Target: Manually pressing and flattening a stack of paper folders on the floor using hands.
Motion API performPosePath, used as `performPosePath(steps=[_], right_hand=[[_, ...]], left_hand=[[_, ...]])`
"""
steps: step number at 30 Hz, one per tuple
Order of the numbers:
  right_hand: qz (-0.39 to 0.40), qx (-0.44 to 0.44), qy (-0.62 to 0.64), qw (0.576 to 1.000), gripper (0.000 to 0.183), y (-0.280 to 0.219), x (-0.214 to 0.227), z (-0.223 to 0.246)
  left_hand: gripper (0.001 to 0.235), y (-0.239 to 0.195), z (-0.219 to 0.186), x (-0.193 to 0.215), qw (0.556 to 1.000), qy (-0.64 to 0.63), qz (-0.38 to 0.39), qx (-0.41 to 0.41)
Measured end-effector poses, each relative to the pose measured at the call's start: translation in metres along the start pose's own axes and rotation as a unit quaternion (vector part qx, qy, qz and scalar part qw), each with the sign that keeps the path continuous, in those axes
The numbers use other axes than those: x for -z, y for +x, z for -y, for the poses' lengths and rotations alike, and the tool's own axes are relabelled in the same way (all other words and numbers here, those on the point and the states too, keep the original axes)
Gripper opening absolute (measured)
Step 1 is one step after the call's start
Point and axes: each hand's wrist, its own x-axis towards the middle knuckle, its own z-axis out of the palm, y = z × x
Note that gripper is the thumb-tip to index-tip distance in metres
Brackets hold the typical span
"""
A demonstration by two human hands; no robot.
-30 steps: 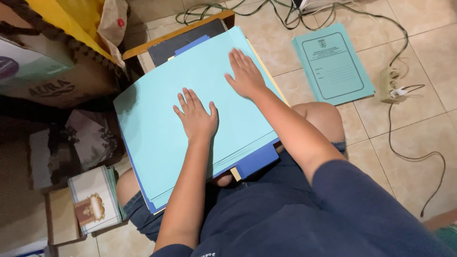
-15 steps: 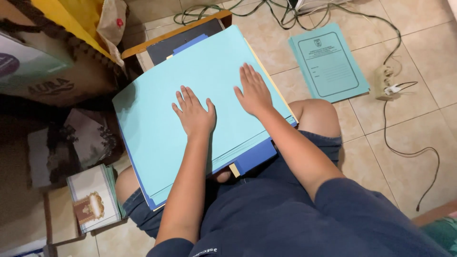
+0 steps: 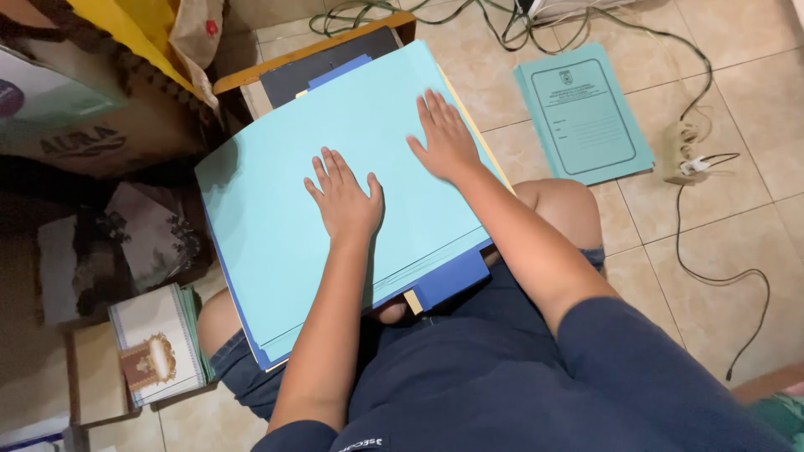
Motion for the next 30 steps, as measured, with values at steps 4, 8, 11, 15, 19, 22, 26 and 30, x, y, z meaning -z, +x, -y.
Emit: performPosePath(steps=[4,8,11,15,19,22,26,30], right_hand=[[-0.014,0.023,-0.007,1.000,0.070,0.065,0.006,0.003],[-0.013,0.027,-0.019,0.999,0.068,0.090,0.002,0.005],[-0.084,0.041,-0.019,0.995,0.065,0.081,-0.020,-0.002],[-0.012,-0.011,0.009,1.000,0.068,0.025,0.005,0.013],[-0.008,-0.039,0.012,0.999,0.068,-0.023,0.003,0.021],[0.000,-0.044,0.013,0.999,0.069,-0.042,0.005,0.021],[0.008,-0.039,0.009,0.999,0.072,-0.043,0.003,0.019],[0.026,-0.039,0.002,0.999,0.073,-0.043,0.006,0.021]], left_hand=[[0.077,0.000,-0.001,0.001,1.000,0.000,0.000,0.002],[0.077,-0.001,-0.002,0.002,1.000,-0.003,-0.007,0.003],[0.079,0.004,0.005,-0.016,0.999,0.005,-0.045,-0.009],[0.076,-0.002,-0.002,0.002,1.000,0.002,-0.004,0.009],[0.076,-0.005,0.000,0.001,1.000,0.005,-0.005,0.006],[0.077,0.000,-0.002,-0.001,1.000,0.011,-0.005,0.012],[0.083,0.028,0.004,-0.012,0.998,0.049,-0.018,0.031],[0.082,0.077,0.018,-0.009,0.997,0.057,-0.046,0.039]])
